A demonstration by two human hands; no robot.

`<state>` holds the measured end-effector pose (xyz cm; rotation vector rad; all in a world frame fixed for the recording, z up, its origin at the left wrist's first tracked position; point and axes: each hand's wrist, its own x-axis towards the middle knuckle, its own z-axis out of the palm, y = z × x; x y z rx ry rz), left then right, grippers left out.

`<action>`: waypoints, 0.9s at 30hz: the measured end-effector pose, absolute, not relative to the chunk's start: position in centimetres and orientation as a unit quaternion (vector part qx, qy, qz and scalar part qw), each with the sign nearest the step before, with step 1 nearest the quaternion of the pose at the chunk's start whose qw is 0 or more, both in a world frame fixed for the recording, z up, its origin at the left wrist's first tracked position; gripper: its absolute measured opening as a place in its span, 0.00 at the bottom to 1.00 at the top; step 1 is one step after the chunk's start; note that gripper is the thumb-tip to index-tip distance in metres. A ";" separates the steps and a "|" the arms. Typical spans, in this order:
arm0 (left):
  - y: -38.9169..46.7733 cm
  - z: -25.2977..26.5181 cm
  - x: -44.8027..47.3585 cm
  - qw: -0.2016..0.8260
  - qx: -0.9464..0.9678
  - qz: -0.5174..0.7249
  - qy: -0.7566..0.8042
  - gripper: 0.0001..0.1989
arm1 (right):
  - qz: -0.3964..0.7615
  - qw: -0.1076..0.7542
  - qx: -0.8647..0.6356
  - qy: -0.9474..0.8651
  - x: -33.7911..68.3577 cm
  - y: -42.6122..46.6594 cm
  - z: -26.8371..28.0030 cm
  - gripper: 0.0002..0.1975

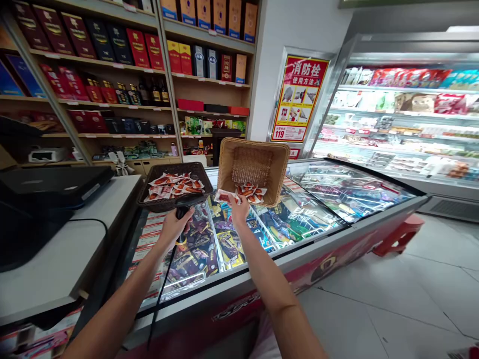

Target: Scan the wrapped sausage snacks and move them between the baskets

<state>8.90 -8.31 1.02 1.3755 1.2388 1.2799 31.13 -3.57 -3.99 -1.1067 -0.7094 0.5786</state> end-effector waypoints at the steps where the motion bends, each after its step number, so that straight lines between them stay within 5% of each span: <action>1: -8.4 1.0 9.8 0.436 0.563 0.500 0.493 0.27 | 0.266 0.764 -0.505 -0.302 31.4 -3.6 -4.2 0.29; 27: -9.0 -1.6 12.1 0.462 0.588 0.448 0.491 0.26 | 0.268 0.766 -0.524 -0.259 31.8 -3.8 -4.6 0.23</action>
